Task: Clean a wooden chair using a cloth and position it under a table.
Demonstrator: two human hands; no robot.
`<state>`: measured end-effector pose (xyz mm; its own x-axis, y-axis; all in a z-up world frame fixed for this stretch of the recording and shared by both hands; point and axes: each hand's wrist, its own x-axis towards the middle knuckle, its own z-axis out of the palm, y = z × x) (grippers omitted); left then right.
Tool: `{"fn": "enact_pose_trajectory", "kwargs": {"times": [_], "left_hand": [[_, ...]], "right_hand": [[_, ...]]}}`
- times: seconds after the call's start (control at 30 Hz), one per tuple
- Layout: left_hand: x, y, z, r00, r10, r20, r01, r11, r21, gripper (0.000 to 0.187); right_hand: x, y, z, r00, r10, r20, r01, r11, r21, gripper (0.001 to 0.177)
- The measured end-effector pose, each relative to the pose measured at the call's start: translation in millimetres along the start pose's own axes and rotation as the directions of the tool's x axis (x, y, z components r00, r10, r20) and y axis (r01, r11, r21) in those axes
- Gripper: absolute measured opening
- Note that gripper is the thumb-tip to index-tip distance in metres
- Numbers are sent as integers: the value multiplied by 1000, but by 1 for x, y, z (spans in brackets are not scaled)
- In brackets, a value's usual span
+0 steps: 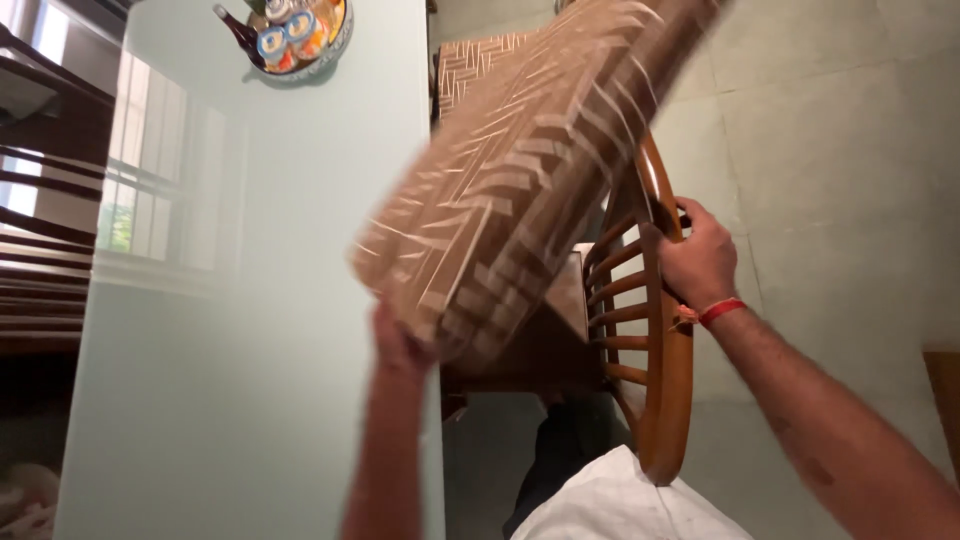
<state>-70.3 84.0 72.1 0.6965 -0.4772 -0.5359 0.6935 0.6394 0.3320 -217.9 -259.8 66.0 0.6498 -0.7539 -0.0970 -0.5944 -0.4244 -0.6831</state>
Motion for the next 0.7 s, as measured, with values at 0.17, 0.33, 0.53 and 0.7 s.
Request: {"fn": "enact_pose_trajectory", "kwargs": {"times": [0.17,0.33,0.53,0.7], "left_hand": [[-47,116,105,972,126,199,-217,808,548,67],[-105,123,217,877,260,403,-429,51,902,57],[-71,41,201,928,157,339,-306,-200,931,70],[-26,-62,150,977,154,147,-60,-463,884,100]], "right_hand": [[4,-3,-3,998,37,45,-38,999,11,53],[5,10,6,999,45,18,-45,999,-10,57],[11,25,14,1000,-13,-23,13,1000,-9,54],[10,27,16,998,-35,-51,35,999,1,53]]}}
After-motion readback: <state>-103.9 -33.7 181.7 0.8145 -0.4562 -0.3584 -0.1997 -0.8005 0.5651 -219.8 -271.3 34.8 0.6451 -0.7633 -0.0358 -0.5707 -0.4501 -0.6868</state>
